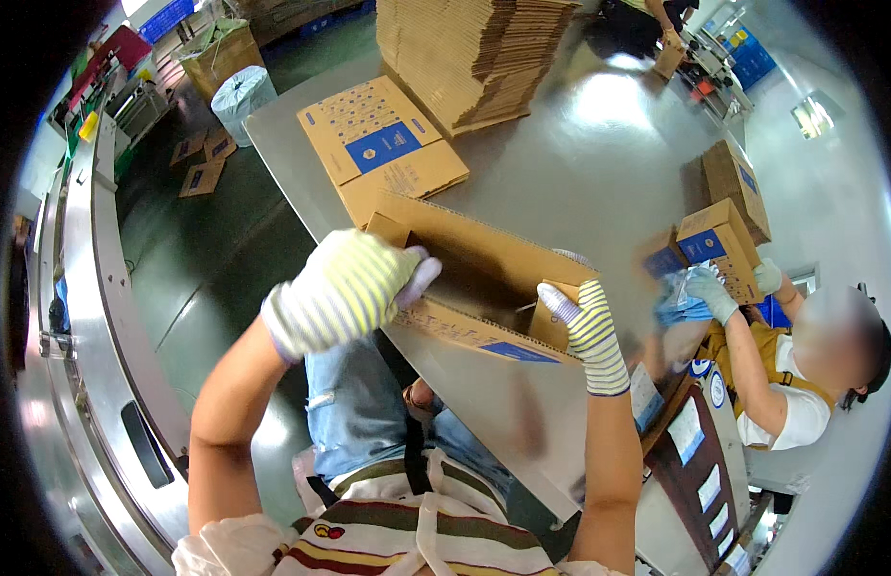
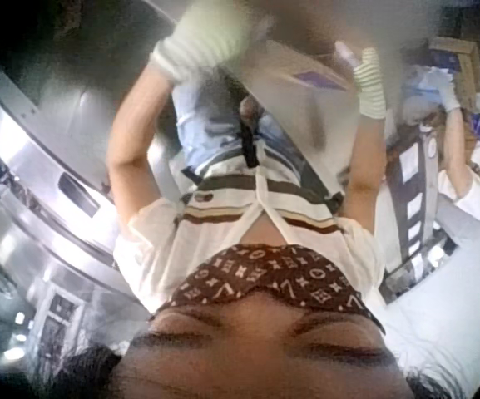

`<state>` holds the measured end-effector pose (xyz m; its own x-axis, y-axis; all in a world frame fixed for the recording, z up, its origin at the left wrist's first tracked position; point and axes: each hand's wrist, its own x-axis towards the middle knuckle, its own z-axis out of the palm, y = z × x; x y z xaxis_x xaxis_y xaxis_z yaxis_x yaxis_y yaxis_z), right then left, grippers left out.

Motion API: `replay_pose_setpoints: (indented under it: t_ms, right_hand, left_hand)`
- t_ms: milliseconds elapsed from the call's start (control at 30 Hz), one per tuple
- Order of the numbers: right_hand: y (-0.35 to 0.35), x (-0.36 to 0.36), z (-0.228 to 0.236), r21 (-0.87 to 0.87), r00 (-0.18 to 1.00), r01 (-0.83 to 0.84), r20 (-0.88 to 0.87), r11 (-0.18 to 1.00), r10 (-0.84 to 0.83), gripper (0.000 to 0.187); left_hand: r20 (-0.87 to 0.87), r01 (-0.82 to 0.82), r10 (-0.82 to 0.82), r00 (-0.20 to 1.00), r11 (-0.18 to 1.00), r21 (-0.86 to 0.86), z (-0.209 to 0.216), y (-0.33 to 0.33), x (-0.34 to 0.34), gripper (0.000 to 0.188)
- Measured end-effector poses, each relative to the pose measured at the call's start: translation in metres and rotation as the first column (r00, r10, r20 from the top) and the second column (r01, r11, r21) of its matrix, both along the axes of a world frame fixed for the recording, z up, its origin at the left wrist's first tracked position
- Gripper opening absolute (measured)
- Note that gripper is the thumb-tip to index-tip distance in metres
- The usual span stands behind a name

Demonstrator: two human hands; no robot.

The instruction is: The person picks up groups of small blue and white packets from a conveyor belt and stacks them inside small cardboard boxes by hand, then sets each filled box onto the metal work table.

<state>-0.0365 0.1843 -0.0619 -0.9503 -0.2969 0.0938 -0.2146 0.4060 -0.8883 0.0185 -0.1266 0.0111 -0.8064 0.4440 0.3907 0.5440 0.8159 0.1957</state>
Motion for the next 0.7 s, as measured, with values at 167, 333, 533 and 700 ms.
replay_pose_setpoints:
  t_ms: [167, 333, 533, 700]
  right_hand:
    - [-0.01, 0.007, -0.003, -0.247, 0.942, 0.202, 0.313, 0.948, -0.119, 0.023]
    - [-0.002, 0.012, 0.001, -0.285, 0.936, 0.222, 0.33, 0.932, -0.122, 0.026]
    - [-0.008, 0.012, 0.005, -0.307, 0.906, 0.282, 0.398, 0.909, -0.146, 0.032]
    - [0.035, 0.011, 0.01, 0.438, 0.859, 0.17, -0.505, 0.882, 0.085, 0.049]
  left_hand:
    - [0.141, -0.09, 0.115, 0.983, 0.981, -0.172, -0.024, 0.017, -0.029, 0.027]
    - [0.015, 0.024, -0.021, 1.0, 0.956, -0.292, -0.017, 0.044, -0.018, 0.041]
    - [-0.144, 0.119, -0.139, 0.98, 0.983, -0.139, -0.056, 0.056, 0.009, 0.05]
    - [0.053, 0.095, -0.092, 0.994, 0.994, -0.057, -0.044, 0.042, 0.007, 0.044]
